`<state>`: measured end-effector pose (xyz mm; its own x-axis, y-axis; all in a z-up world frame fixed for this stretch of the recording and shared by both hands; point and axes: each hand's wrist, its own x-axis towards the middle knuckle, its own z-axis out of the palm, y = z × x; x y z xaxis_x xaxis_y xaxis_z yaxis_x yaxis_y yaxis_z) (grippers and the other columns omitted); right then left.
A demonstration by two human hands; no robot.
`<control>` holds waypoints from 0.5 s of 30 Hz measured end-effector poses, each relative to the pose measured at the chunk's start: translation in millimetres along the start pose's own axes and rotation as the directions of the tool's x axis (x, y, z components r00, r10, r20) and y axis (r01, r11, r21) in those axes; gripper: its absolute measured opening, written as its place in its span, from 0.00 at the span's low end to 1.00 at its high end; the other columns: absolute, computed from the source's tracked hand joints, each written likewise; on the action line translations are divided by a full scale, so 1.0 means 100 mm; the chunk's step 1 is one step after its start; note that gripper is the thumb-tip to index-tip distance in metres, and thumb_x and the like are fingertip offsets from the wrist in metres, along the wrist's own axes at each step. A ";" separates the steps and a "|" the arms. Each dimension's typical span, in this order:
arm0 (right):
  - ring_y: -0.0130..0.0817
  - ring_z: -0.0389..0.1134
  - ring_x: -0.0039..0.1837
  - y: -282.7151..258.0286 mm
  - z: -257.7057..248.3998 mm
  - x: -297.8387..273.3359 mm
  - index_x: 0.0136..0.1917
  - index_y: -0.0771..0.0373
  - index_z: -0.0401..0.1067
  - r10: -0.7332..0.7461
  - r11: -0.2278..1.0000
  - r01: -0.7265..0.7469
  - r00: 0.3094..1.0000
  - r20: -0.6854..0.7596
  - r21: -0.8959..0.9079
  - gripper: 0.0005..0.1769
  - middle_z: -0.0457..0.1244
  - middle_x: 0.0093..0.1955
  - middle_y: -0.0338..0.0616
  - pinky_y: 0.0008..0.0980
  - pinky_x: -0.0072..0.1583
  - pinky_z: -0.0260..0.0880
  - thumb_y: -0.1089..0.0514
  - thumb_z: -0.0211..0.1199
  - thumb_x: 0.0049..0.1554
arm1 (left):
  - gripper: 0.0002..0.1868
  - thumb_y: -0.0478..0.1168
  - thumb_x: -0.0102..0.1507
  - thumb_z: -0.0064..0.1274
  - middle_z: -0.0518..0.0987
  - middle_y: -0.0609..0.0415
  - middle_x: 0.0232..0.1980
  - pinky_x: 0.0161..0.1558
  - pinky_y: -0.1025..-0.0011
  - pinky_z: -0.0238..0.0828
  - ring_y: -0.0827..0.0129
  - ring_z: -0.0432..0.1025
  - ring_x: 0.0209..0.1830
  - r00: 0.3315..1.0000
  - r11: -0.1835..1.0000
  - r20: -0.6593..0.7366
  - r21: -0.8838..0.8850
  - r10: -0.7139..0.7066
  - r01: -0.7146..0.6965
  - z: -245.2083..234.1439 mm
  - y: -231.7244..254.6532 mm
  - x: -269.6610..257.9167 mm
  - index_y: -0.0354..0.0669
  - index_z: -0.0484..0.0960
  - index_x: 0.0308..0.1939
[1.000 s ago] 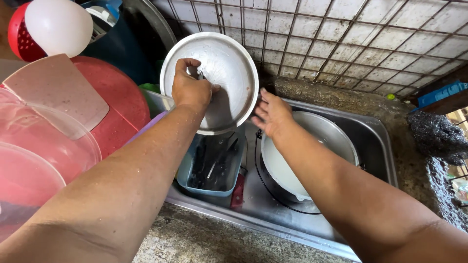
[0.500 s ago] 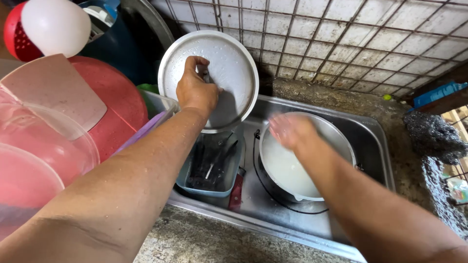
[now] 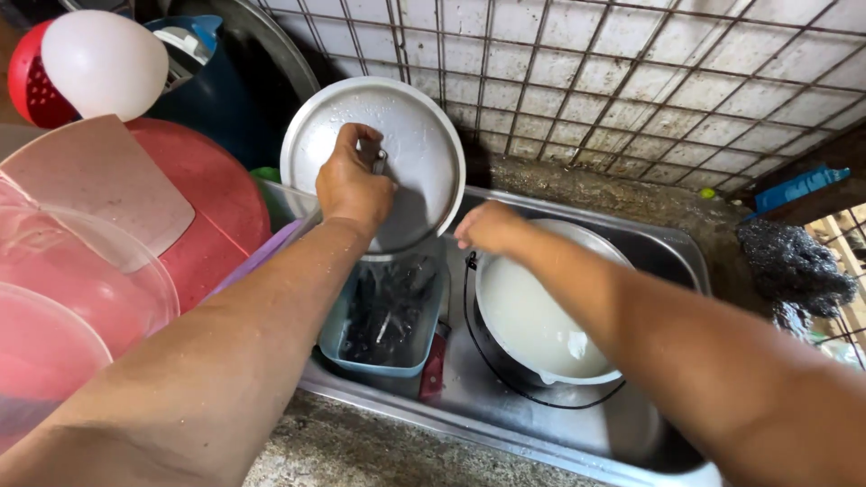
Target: The person is washing rice in a pot and then setting it on a wood-burning stove to cook.
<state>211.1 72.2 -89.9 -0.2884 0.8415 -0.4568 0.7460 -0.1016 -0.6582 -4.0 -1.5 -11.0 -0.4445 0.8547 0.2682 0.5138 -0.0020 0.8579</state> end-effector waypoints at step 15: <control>0.28 0.69 0.55 -0.41 0.00 -0.50 0.65 0.58 0.69 0.023 0.739 0.136 0.974 -0.226 0.660 0.27 0.69 0.56 0.38 0.33 0.49 0.71 0.53 0.73 0.54 | 0.30 0.31 0.46 0.73 0.86 0.57 0.47 0.53 0.69 0.72 0.68 0.79 0.50 0.990 0.988 -0.025 -0.078 -0.138 0.136 -0.03 0.11 0.14 0.53 0.75 0.48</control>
<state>195.0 34.3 -39.9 -0.1285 0.9370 -0.3248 0.1157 -0.3111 -0.9433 -6.7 8.7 2.9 -0.5295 0.8334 0.1584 0.3896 0.0731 0.9181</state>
